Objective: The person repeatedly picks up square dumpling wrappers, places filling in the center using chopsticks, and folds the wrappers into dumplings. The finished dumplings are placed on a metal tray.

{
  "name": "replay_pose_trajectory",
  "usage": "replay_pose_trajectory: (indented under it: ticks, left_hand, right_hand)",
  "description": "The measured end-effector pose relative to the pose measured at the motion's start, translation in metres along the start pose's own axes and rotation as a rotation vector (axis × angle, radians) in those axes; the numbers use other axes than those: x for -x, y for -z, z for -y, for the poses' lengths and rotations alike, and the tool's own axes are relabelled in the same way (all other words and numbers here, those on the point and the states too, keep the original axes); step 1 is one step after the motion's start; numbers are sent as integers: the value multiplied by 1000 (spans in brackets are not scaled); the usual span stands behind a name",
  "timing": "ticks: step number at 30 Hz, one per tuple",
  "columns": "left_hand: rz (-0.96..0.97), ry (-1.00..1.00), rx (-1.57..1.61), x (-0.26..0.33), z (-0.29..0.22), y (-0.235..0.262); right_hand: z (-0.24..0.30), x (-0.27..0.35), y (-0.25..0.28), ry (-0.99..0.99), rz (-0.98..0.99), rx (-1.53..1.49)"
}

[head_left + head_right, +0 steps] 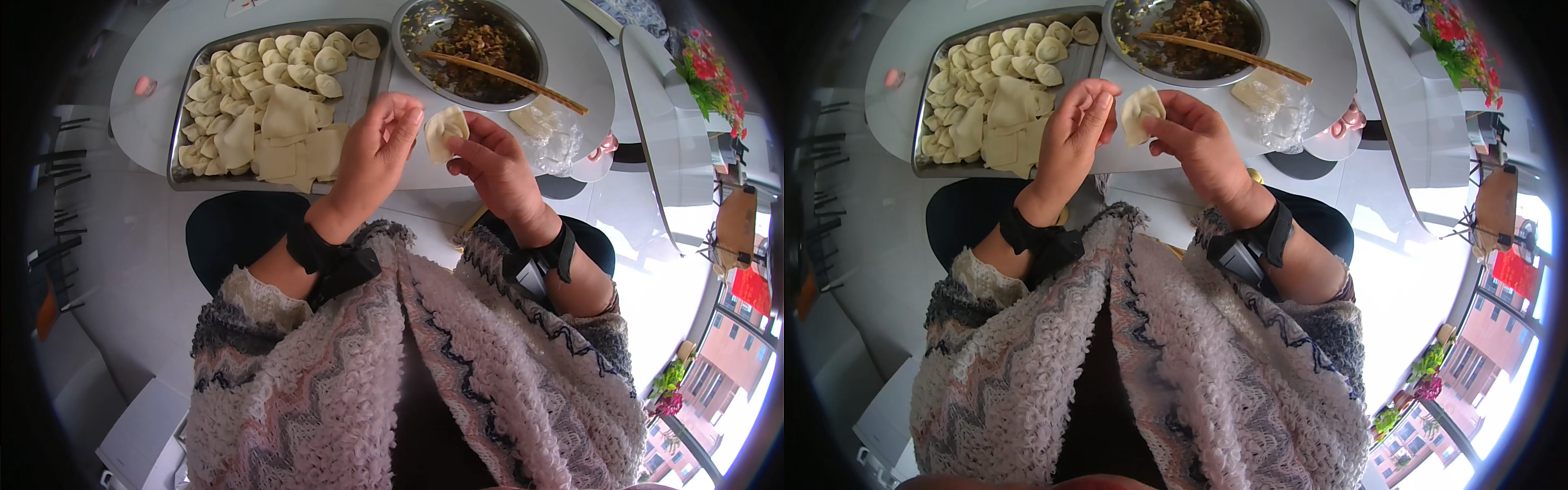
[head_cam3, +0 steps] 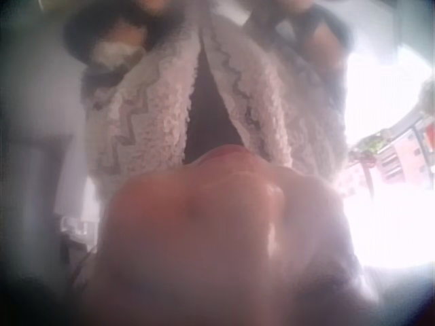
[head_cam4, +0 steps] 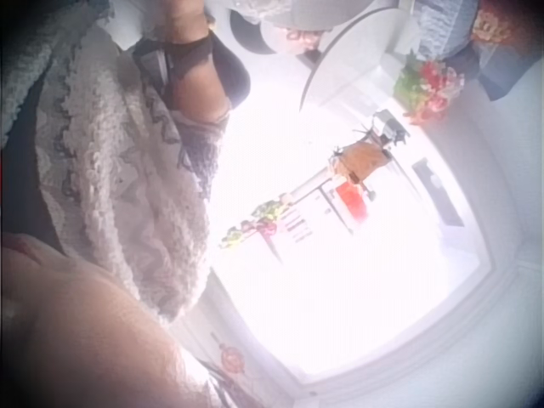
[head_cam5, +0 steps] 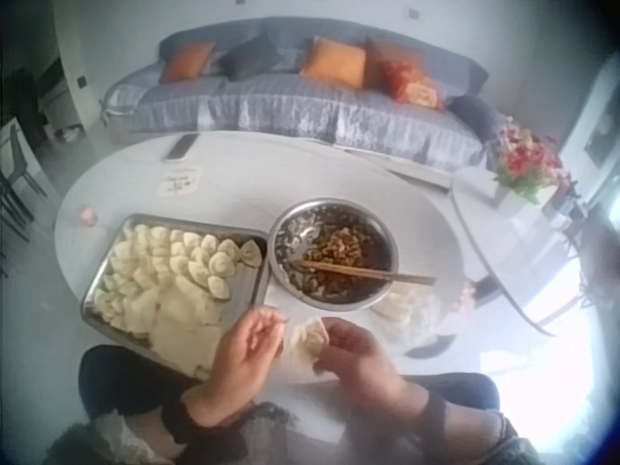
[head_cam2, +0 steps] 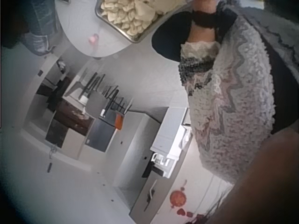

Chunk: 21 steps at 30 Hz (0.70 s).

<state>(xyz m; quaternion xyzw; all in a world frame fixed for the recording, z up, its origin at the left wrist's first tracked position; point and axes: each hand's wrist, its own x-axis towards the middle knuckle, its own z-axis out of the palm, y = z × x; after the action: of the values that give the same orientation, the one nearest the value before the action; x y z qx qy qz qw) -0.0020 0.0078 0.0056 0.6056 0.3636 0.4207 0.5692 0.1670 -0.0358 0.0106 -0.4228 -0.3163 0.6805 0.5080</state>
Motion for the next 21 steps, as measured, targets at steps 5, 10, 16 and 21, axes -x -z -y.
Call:
replay_pose_trajectory:
  ticks: [5, 10, 16, 21]
  left_hand:
    - [109, 31, -136, 0, 2, 2]
    - [106, -38, -179, 2, 0, -1]
    - [81, -205, -280, 3, 1, -3]
    - [141, 96, -12, 4, 1, -1]
  right_hand:
    - [-1, -1, 1, 29, -16, -37]
    - [-1, 0, 0, 35, -19, -41]
    - [-1, 0, 0, 40, -17, -45]
    - [0, 1, 1, 48, -22, -19]
